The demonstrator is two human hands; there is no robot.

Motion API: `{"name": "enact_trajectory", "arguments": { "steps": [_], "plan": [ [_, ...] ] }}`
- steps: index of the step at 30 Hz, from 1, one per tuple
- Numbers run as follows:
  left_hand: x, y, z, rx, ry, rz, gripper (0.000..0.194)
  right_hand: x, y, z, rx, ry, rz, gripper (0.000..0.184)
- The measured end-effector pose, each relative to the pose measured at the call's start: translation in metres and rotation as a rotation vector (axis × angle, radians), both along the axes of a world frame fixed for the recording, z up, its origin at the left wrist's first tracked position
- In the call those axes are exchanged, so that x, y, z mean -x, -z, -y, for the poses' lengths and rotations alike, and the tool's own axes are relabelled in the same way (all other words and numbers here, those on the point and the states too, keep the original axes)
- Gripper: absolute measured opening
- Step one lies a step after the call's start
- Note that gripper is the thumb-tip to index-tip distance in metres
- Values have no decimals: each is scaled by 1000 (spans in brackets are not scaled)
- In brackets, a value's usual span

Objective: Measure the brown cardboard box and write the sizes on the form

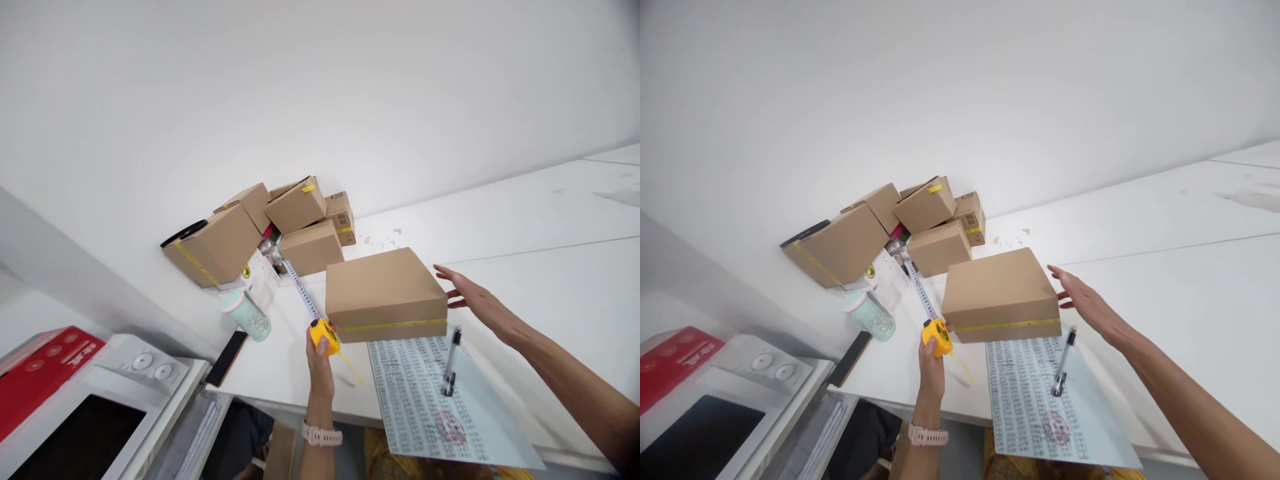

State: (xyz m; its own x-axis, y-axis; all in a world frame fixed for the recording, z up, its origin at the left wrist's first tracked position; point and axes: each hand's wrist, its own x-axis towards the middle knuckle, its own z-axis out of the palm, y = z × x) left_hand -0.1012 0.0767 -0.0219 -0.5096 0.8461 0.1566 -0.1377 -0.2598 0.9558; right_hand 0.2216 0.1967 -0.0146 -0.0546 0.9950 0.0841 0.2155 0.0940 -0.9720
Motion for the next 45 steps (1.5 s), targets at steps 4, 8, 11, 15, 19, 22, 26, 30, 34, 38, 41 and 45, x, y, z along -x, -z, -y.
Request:
{"name": "enact_trajectory", "arguments": {
  "steps": [4,8,11,15,19,22,26,30,34,38,41,45],
  "plan": [
    [4,-21,-15,-100,99,-60,58,8,-32,1,-147,-34,141,55],
    [8,-49,-32,-180,122,-110,59,19,-62,-12,-199,47,251,53],
    [8,-61,-39,-136,112,-122,65,29,-70,-23,-202,87,339,46],
    [-8,-66,-17,-131,75,-195,70,38,-68,-34,-373,150,340,37],
    [-43,-46,32,-162,211,-167,80,39,-67,-42,-515,19,286,30],
    [-68,-15,58,-39,500,-81,86,40,-69,-44,-625,-20,312,26],
    [-83,15,66,91,643,38,96,44,-71,-43,-703,-5,444,28],
    [-85,25,63,102,680,52,90,48,-68,-41,-792,-1,607,44],
    [-88,32,63,114,671,68,94,51,-64,-42,-860,-3,751,63],
    [-92,40,66,134,651,96,98,54,-65,-39,-912,19,862,64],
    [-93,46,68,144,669,125,97,57,-69,-35,-943,30,948,63],
    [-92,53,66,153,669,120,97,59,-72,-31,-961,38,1039,60]
  ]
}}
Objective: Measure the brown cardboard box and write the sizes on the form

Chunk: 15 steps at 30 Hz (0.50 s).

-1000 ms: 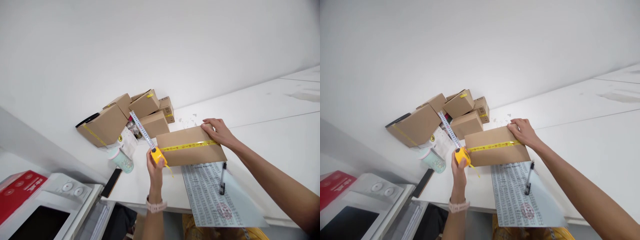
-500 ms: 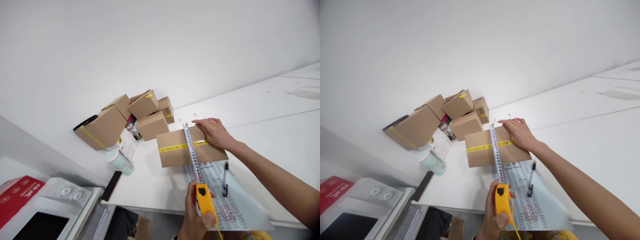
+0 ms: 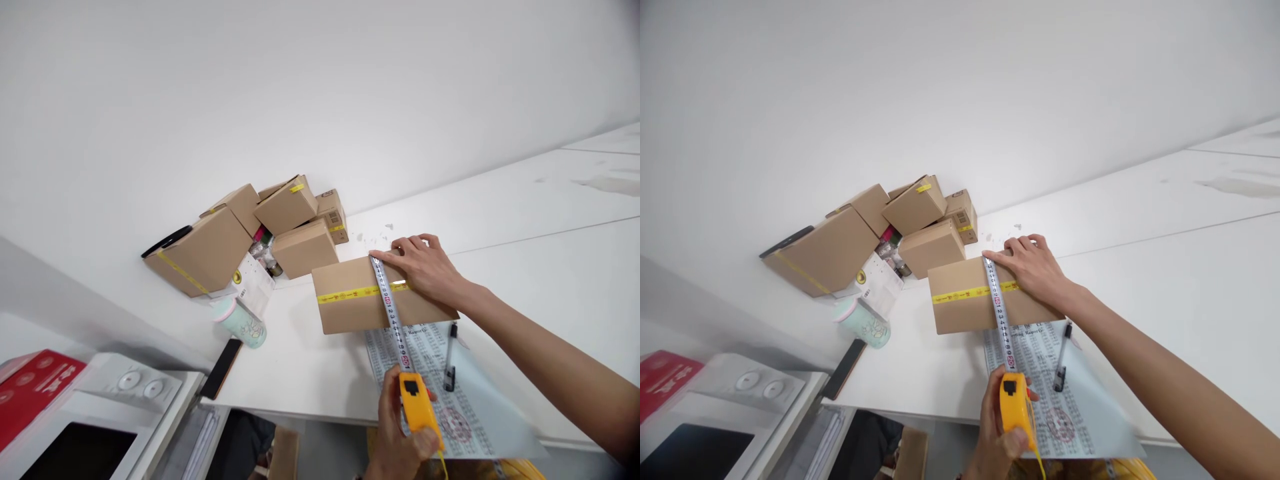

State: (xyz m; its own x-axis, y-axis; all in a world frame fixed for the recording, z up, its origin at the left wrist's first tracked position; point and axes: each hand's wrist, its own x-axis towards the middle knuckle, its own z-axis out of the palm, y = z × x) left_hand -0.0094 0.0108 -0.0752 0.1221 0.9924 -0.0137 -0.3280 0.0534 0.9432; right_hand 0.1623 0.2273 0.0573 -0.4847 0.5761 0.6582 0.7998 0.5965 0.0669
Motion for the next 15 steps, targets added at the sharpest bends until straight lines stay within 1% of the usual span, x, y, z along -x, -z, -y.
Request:
{"name": "enact_trajectory", "arguments": {
  "steps": [6,11,13,15],
  "plan": [
    [5,3,-6,52,-41,-118,98,-1,-1,3,24,0,-4,56],
    [5,-4,-11,51,1,-125,98,-1,-1,2,53,-1,-3,56],
    [4,-7,-11,52,-4,-140,96,-1,1,2,66,-16,-29,57],
    [4,-8,-6,56,-12,-163,95,-1,5,2,72,-33,-92,57]
  ]
}}
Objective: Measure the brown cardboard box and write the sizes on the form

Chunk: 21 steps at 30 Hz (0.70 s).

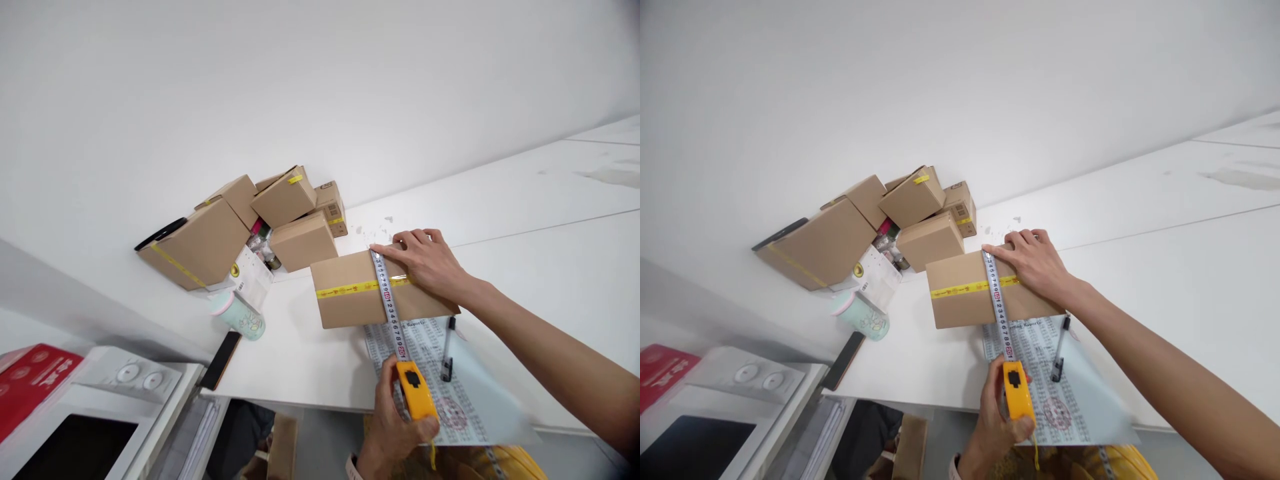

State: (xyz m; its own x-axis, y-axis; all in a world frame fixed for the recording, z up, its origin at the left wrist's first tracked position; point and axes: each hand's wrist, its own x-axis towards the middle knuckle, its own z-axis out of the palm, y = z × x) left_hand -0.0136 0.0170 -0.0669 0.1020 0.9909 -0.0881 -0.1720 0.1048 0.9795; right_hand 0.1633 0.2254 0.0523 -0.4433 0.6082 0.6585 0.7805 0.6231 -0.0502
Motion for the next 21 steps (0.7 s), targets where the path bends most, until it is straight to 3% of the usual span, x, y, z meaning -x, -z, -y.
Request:
{"name": "enact_trajectory", "arguments": {
  "steps": [4,7,11,15,21],
  "plan": [
    [10,-9,24,-65,-59,-15,100,-4,15,6,56,131,-307,53],
    [30,-29,33,-240,-285,-44,100,-10,30,15,267,196,-574,69],
    [60,-54,9,-395,-589,-10,87,-18,42,38,611,228,-789,84],
    [76,-51,-18,-314,-625,99,72,-23,46,63,757,128,-858,73],
    [91,-40,-37,-317,-642,21,75,-18,66,56,633,-150,-931,55]
  ]
}}
